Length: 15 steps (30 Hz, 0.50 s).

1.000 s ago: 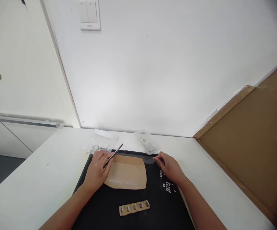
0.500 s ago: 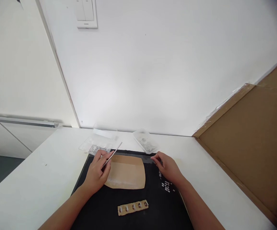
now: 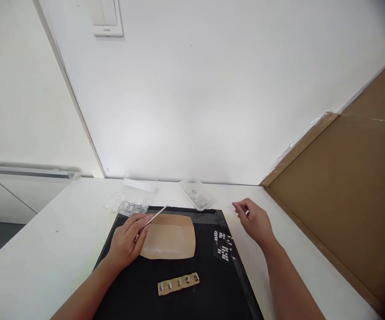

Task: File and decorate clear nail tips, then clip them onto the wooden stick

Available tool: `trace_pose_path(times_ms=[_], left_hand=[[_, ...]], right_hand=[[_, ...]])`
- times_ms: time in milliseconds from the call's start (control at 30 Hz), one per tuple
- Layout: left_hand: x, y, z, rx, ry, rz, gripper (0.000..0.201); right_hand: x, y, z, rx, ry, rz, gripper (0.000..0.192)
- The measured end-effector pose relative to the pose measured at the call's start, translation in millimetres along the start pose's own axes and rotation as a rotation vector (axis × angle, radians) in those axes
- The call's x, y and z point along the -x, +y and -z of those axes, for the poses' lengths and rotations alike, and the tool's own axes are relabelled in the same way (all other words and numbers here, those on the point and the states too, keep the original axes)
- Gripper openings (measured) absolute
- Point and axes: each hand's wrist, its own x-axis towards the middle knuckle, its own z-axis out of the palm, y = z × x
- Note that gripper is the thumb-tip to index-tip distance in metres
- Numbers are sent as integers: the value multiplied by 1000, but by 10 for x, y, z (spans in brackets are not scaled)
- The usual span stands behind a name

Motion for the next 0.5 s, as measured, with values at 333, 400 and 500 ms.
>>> trace_pose_path(times_ms=[333, 400, 500], left_hand=[[65, -53, -32, -169, -47, 69, 25], [62, -42, -37, -185, -82, 75, 25], [61, -57, -43, -196, -99, 59, 26]], right_hand=[[104, -325, -272, -92, -190, 139, 34], [150, -420, -321, -99, -203, 184, 34], [192, -514, -353, -85, -224, 228, 32]])
